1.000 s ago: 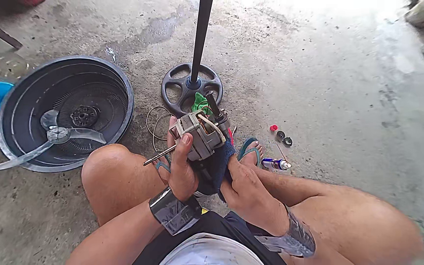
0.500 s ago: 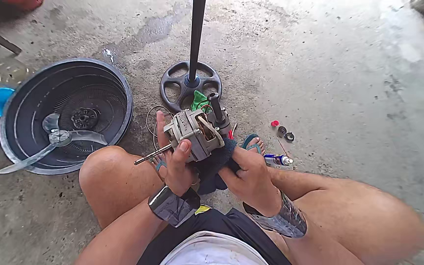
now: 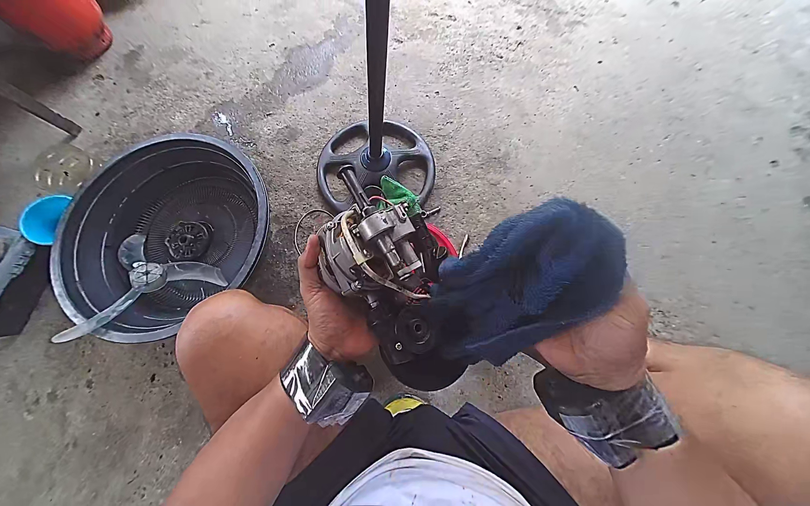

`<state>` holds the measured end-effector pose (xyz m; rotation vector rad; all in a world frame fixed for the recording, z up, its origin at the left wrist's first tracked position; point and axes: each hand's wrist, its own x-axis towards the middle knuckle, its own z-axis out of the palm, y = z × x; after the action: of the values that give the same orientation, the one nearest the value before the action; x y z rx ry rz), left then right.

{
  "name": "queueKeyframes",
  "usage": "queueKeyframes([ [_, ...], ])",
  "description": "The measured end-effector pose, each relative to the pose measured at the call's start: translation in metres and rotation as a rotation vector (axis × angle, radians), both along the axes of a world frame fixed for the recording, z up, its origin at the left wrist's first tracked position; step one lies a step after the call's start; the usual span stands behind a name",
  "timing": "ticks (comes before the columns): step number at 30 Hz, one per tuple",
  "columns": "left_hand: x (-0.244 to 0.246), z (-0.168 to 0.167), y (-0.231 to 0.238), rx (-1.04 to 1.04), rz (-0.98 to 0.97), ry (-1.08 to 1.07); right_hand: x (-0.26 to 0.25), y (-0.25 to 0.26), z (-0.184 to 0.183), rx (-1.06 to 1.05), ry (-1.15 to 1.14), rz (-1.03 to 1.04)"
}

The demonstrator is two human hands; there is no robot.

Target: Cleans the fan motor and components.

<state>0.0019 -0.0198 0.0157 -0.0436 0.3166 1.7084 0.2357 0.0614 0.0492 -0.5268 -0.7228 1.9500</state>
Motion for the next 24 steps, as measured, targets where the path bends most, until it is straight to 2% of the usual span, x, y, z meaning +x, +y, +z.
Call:
queueKeyframes([
  [2,0.001,0.000,-0.001,0.018,0.003,0.025,-0.003,0.001,0.006,0.092,-0.048,0.056],
  [5,0.002,0.001,-0.002,0.049,-0.003,0.026,-0.002,0.001,0.000,0.402,-0.247,0.120],
  [8,0.004,0.002,0.000,0.033,0.019,0.030,-0.013,-0.005,-0.007,0.789,-0.461,0.026],
  [12,0.006,0.001,0.002,-0.023,0.004,0.001,-0.035,-0.017,-0.015,1.033,-0.576,-0.090],
  [15,0.010,0.001,0.001,-0.050,-0.037,-0.023,-0.053,-0.014,-0.021,1.028,-0.634,-0.157],
  [18,0.014,0.003,0.000,-0.066,-0.066,-0.023,-0.065,-0.012,-0.024,0.874,-0.586,-0.192],
  [20,0.014,0.004,-0.001,-0.077,-0.052,-0.003,-0.066,-0.014,-0.027,0.801,-0.570,-0.175],
  [24,0.011,0.003,-0.003,-0.072,-0.027,0.004,-0.059,-0.013,-0.033,0.803,-0.531,-0.043],
])
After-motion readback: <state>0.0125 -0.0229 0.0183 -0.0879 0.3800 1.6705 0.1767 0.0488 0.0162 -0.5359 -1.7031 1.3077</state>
